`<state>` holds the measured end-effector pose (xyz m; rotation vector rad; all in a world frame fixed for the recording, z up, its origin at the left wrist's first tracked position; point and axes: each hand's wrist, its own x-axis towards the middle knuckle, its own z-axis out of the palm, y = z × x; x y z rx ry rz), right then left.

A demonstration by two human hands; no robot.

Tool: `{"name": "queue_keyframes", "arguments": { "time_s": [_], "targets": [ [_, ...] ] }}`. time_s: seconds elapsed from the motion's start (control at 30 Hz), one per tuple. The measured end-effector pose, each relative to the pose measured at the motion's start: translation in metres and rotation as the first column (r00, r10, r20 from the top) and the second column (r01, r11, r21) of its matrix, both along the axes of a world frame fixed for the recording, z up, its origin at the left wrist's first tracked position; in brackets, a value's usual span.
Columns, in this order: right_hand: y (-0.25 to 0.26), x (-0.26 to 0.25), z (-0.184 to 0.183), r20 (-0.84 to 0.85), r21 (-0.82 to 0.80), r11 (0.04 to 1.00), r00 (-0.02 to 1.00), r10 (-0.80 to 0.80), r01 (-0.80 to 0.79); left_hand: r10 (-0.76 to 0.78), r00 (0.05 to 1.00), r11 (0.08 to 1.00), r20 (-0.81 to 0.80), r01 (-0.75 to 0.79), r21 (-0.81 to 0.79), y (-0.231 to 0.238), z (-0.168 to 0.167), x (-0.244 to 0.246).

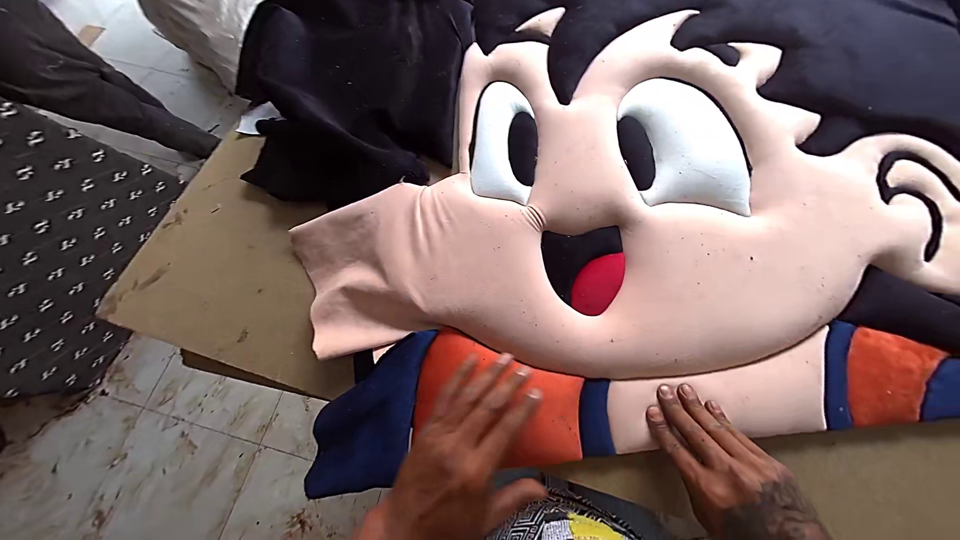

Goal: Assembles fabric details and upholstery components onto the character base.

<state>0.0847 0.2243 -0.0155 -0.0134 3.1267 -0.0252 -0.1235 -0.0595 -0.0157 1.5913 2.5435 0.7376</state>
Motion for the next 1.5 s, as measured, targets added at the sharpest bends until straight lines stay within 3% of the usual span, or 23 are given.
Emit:
{"name": "queue_keyframes", "arguments": {
  "time_s": [0.1, 0.23, 0.6, 0.83, 1.03, 1.2, 1.5],
  "targets": [
    [-0.003, -0.001, -0.005, -0.045, 0.006, 1.0, 0.999, -0.028, 0.028, 0.017, 0.997, 0.989, -0.069, -0.027, -0.146, -0.037, -0.004, -0.032],
    [-0.001, -0.002, -0.005, -0.041, -0.013, 1.0, 0.999, -0.025, 0.025, -0.067, 0.991, 0.971, -0.112, 0.039, -0.235, -0.033, -0.019, -0.037],
    [0.004, -0.007, 0.009, 0.172, -0.123, 0.992, 0.985, 0.013, 0.009, -0.085, 0.995, 0.978, -0.061, 0.071, -0.195, -0.019, -0.025, -0.043],
    [0.003, -0.004, 0.011, 0.215, -0.155, 0.987, 0.976, -0.01, 0.045, -0.092, 0.996, 0.973, -0.001, 0.09, -0.215, -0.019, -0.022, -0.036],
    [0.003, -0.007, 0.016, 0.178, -0.116, 0.993, 0.984, 0.001, 0.02, -0.109, 0.994, 0.973, -0.018, 0.103, -0.205, -0.016, -0.022, -0.033],
    [0.0, -0.006, 0.001, -0.078, -0.058, 0.997, 0.996, -0.051, 0.046, -0.141, 0.988, 0.978, -0.068, 0.128, -0.166, -0.013, -0.026, -0.034],
    [-0.006, -0.008, 0.002, -0.087, -0.07, 0.994, 0.993, -0.085, 0.079, -0.247, 0.964, 0.959, -0.095, 0.229, -0.166, -0.01, -0.031, -0.039]
  ]
}}
